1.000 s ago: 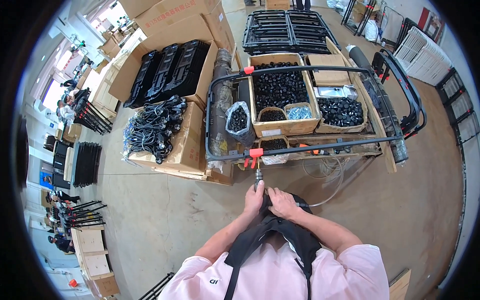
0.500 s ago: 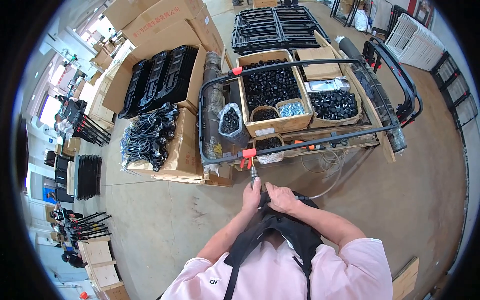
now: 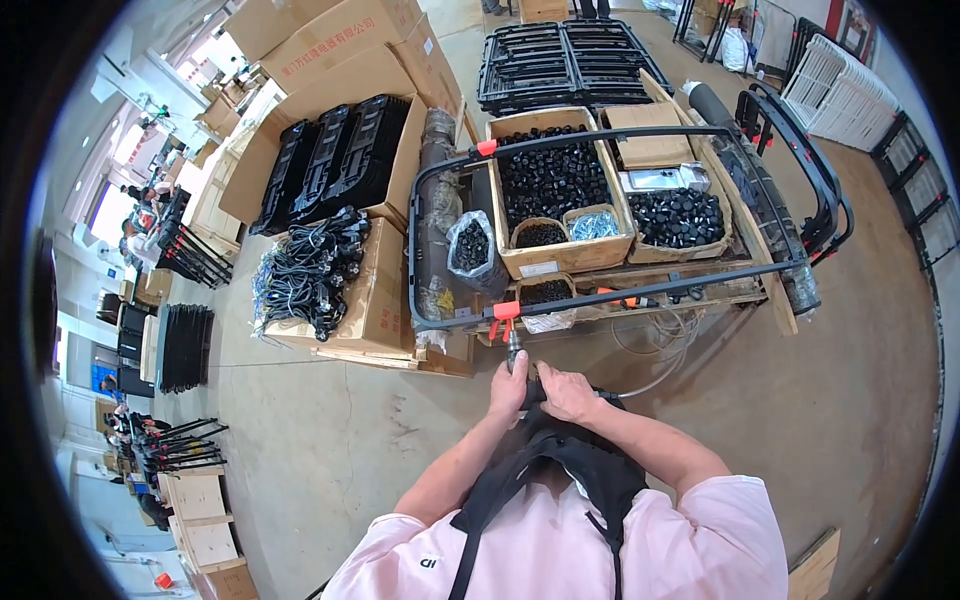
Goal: Assembling the housing and internal components of an outdoor power tool on a factory floor.
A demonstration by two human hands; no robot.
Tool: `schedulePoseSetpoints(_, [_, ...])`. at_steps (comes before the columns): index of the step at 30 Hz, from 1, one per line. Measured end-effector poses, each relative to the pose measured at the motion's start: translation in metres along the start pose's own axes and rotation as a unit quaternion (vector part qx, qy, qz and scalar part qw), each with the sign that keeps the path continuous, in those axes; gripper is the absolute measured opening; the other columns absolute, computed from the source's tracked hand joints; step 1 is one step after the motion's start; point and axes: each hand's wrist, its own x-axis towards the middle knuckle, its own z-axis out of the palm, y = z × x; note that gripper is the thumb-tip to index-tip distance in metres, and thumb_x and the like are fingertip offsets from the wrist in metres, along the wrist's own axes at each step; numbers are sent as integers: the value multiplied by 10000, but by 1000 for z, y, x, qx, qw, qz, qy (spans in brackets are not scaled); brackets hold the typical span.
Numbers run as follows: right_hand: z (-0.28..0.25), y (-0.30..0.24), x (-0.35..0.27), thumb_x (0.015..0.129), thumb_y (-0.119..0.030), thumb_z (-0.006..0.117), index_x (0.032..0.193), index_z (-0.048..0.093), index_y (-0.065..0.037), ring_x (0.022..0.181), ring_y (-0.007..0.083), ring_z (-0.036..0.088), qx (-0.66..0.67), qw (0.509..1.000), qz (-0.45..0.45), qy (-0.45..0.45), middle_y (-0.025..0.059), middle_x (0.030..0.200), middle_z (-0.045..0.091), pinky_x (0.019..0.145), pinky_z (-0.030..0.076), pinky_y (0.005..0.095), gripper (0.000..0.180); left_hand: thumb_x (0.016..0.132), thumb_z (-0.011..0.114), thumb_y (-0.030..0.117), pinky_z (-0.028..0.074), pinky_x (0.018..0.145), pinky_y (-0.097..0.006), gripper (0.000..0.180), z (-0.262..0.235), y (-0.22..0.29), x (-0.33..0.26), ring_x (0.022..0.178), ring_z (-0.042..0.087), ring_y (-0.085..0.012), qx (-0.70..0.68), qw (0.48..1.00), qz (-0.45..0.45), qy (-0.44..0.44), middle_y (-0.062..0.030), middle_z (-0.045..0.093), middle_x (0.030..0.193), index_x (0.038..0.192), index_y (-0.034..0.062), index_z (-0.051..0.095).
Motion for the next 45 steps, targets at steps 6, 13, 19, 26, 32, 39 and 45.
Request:
schedulePoseSetpoints(6, [-6,-4,4,755,-234,868,1263,542,-1,1087,447,672,-13,1000,-27,3,223,1158,635,920,568,534,647,1032,597,617,533,912,-472,667,0,2,7,1017,716,-377,10,1000,3,-5,-248,742,1045,1140,-35,689])
schedulePoseSetpoints(13, [-3,-9,0,762,-222,856,1178,584,-21,1104,424,648,-1,1000,-28,7,183,1162,559,915,559,533,536,1035,603,608,535,908,-458,659,-1,-5,4,1016,714,-345,4,1000,-11,-7,-236,744,1055,1151,-36,677])
schedulePoseSetpoints(19, [-1,-15,-7,758,-210,851,1199,601,-25,1094,422,654,-2,1000,-19,8,178,1159,564,908,557,528,540,1042,603,605,538,865,-423,642,-5,-10,-2,946,684,-260,-35,998,-8,-42,-185,735,1004,1124,-28,675])
schedulePoseSetpoints(26, [5,-19,-10,749,-193,842,1175,616,-26,1053,411,665,-17,1000,-13,16,171,1134,573,888,562,515,511,1059,582,595,531,869,-423,632,-12,-16,-7,950,667,-254,-38,997,-12,-71,-179,728,1013,1128,-27,670])
schedulePoseSetpoints(32, [13,-21,-22,743,-190,835,1232,601,-37,1062,404,669,-19,1000,10,13,171,1136,578,900,566,507,564,1068,575,581,525,871,-414,622,-16,-20,-13,962,655,-237,4,993,-25,-117,-174,722,1011,1126,-32,666])
schedulePoseSetpoints(39, [0,-9,-67,779,-234,788,1392,559,-60,1118,407,666,40,992,117,13,186,1217,624,957,562,506,676,1093,521,554,497,819,-379,573,14,-27,1,884,609,-200,33,966,-44,-253,-90,667,944,1094,1,671])
schedulePoseSetpoints(45, [-37,72,-116,762,-253,759,1395,595,-47,1135,424,677,70,944,286,147,216,1267,670,997,555,488,686,1061,581,428,552,980,-447,458,64,69,12,1132,718,-361,225,843,204,-444,-210,745,1193,1309,56,682])
